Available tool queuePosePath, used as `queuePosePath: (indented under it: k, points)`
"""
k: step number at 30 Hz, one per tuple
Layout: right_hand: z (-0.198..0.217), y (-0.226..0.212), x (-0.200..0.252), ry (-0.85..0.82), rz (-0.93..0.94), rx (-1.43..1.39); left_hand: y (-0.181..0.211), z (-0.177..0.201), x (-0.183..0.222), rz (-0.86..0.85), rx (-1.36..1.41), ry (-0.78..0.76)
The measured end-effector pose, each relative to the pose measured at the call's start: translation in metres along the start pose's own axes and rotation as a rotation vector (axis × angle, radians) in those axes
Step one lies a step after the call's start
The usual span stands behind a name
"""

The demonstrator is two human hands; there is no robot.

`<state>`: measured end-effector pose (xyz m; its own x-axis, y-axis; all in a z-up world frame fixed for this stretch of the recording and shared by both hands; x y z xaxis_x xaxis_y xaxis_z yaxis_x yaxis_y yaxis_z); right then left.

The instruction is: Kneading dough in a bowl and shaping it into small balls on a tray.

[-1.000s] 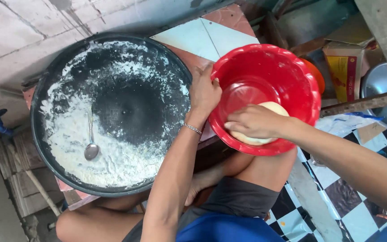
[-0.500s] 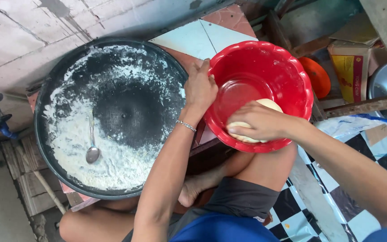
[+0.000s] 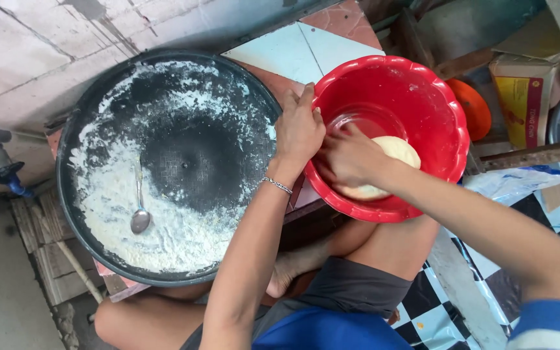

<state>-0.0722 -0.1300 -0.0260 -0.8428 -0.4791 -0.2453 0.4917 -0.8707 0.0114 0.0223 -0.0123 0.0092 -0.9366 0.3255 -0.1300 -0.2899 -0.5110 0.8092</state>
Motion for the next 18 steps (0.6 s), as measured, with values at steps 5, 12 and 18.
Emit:
queuePosePath:
  k: [5,12,18]
  points:
    - [-0.037,0.019,-0.005,0.035,0.025,0.002,-0.002,0.006,0.002,-0.009,-0.01,0.016]
    - [0.095,-0.024,0.004,-0.472,-0.237,-0.552,-0.011,-0.005,0.0,0.036,-0.043,-0.04]
    - [0.041,-0.01,0.001,-0.45,-0.444,-0.231,-0.001,-0.004,0.005,0.004,-0.091,-0.009]
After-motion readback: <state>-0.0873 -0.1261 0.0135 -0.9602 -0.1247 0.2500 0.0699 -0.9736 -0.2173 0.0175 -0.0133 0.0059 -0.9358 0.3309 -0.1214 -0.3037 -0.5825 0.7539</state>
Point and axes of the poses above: each hand's wrist, its own x-axis away from the middle knuckle, its own z-axis out of the back of the hand, y = z × x, the point moved 3 cm from there along -x, towards the middle knuckle, and after that the axes turned 11 degrees about y, right-handed, at the moved point
